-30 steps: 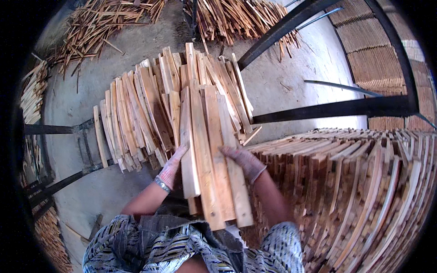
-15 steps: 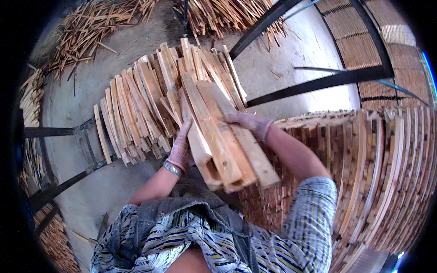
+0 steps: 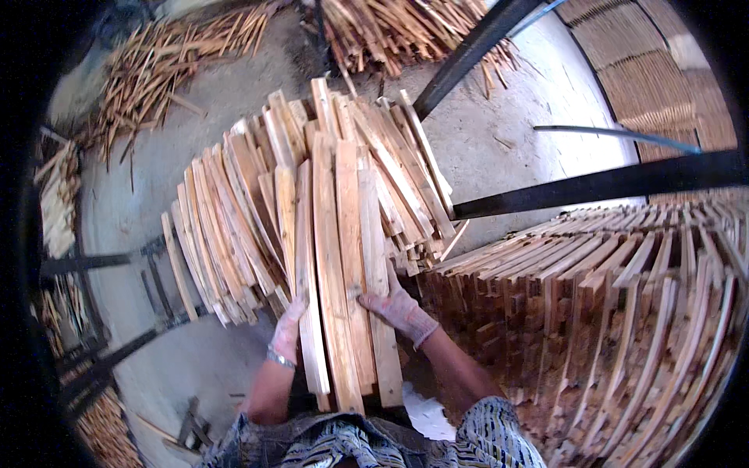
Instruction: The person stacks wooden planks in a warehouse environment. They pick up individual planks from a large pile and place them onto a growing stack, occasionally adjusting the alignment of the wood. The person wears gloves and a patterned shirt while performing the repetitive manual labor.
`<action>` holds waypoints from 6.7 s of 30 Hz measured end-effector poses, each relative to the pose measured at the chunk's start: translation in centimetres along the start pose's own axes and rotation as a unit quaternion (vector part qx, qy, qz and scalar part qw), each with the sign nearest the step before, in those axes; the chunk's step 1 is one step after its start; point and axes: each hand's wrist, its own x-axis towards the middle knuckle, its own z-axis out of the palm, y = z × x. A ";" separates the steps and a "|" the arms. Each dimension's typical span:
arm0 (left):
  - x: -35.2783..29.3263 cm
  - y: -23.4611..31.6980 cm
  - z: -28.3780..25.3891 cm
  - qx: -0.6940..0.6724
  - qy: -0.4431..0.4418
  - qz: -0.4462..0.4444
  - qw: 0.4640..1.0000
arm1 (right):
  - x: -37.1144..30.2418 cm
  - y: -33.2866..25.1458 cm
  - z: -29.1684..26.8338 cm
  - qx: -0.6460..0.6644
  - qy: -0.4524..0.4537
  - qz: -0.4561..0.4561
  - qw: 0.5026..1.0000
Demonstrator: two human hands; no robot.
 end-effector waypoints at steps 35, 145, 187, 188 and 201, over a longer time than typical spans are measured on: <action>-52.7 -6.2 51.7 0.267 -0.769 -0.139 0.564 | -75.4 -23.9 0.1 0.241 0.548 -0.395 0.697; -25.7 -10.2 85.5 0.656 -0.566 0.450 0.218 | -70.5 -30.5 -30.0 -0.017 0.662 0.151 0.734; -25.8 -8.4 84.9 0.627 -0.607 0.291 0.392 | -78.2 -20.8 -24.0 -0.322 0.509 0.631 0.489; -26.4 -10.1 84.8 0.645 -0.606 0.265 0.381 | -79.0 -20.5 -24.2 -0.276 0.516 0.640 0.498; -21.4 -12.1 87.6 0.632 -0.619 0.360 0.297 | -76.4 -25.7 -25.8 -0.259 0.567 0.527 0.577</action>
